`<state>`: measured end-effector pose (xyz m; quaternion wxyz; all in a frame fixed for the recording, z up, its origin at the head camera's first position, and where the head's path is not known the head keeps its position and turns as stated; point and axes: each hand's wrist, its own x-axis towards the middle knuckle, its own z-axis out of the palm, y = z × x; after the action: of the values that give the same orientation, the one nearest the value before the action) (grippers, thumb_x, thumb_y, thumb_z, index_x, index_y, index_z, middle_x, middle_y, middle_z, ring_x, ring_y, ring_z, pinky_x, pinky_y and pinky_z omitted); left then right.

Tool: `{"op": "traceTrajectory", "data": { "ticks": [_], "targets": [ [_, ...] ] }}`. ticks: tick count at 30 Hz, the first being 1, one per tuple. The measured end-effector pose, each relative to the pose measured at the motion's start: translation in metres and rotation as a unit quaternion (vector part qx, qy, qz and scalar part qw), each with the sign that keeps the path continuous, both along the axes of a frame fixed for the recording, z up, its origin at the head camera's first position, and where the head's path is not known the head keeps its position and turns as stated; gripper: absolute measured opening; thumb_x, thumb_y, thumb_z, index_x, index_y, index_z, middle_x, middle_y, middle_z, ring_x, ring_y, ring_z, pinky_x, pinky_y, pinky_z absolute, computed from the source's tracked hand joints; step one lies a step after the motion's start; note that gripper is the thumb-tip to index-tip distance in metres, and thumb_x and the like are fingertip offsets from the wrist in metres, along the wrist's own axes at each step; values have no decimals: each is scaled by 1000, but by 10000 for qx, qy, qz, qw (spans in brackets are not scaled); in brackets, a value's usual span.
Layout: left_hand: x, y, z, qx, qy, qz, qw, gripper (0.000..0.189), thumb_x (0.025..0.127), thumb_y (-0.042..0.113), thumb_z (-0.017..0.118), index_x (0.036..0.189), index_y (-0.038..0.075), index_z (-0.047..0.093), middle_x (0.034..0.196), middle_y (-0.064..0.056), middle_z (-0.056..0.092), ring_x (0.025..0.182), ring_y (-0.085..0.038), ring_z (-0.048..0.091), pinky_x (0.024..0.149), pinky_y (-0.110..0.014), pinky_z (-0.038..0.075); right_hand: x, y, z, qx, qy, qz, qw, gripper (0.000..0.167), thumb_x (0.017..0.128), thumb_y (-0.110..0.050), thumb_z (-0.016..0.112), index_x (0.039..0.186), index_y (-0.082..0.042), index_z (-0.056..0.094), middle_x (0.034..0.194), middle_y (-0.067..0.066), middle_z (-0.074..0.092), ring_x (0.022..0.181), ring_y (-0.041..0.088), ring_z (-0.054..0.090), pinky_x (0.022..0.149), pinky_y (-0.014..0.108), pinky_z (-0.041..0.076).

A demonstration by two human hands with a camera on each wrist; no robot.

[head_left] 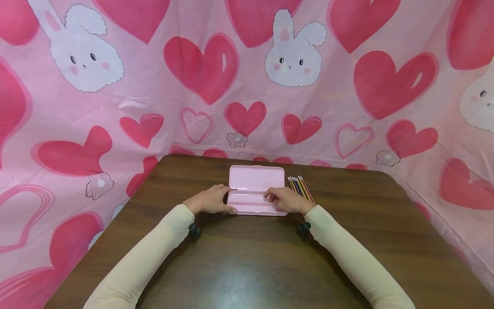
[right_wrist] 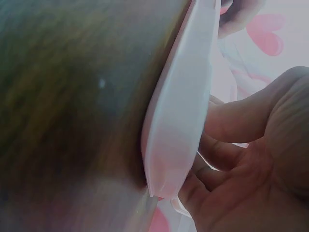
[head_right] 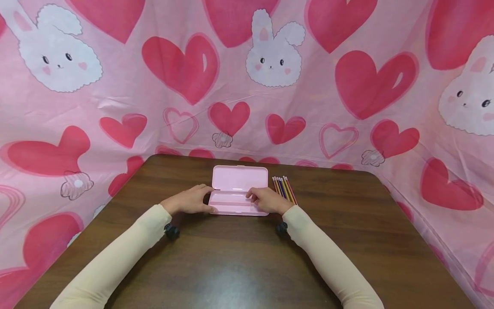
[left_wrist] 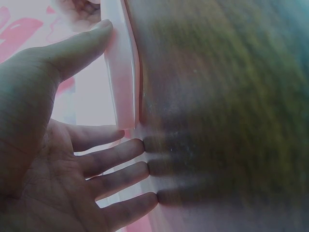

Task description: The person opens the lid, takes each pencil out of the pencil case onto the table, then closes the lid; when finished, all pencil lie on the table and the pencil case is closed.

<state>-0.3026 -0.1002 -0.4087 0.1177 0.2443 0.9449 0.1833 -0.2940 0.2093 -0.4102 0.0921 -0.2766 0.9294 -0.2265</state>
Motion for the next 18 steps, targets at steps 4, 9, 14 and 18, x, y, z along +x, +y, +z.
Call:
{"op": "traceTrajectory", "data": {
  "ticks": [4, 9, 14, 18],
  "targets": [
    [0, 0, 1, -56, 19, -14, 10000, 90, 82, 61, 74, 152, 13, 45, 151, -12, 48, 136, -31, 50, 114, -60, 41, 0, -1, 0, 63, -96, 74, 9999, 34, 92, 5, 58, 121, -11, 66, 111, 7, 69, 100, 18, 61, 100, 42, 54],
    [0, 0, 1, -77, 60, -32, 9999, 91, 82, 63, 74, 152, 12, 45, 153, -14, 47, 139, -32, 48, 114, -60, 41, -1, -1, 0, 210, -6, 196, 9996, 28, 92, 6, 59, 113, -10, 69, 108, 5, 69, 98, 17, 60, 101, 42, 53],
    [-1, 1, -1, -88, 78, -25, 9999, 92, 81, 64, 74, 152, 13, 44, 152, -13, 48, 138, -31, 49, 114, -58, 41, -1, -1, 0, 106, -43, 123, 9999, 24, 93, 4, 59, 108, -13, 66, 102, 3, 66, 96, 17, 58, 97, 38, 52],
    [0, 1, -1, -65, 79, -16, 9999, 92, 81, 64, 74, 152, 13, 45, 151, -12, 48, 137, -31, 49, 114, -58, 41, 0, -1, -1, 29, -8, 177, 9998, 24, 93, 5, 57, 109, -11, 65, 103, 5, 66, 96, 18, 58, 97, 39, 52]
  ]
}}
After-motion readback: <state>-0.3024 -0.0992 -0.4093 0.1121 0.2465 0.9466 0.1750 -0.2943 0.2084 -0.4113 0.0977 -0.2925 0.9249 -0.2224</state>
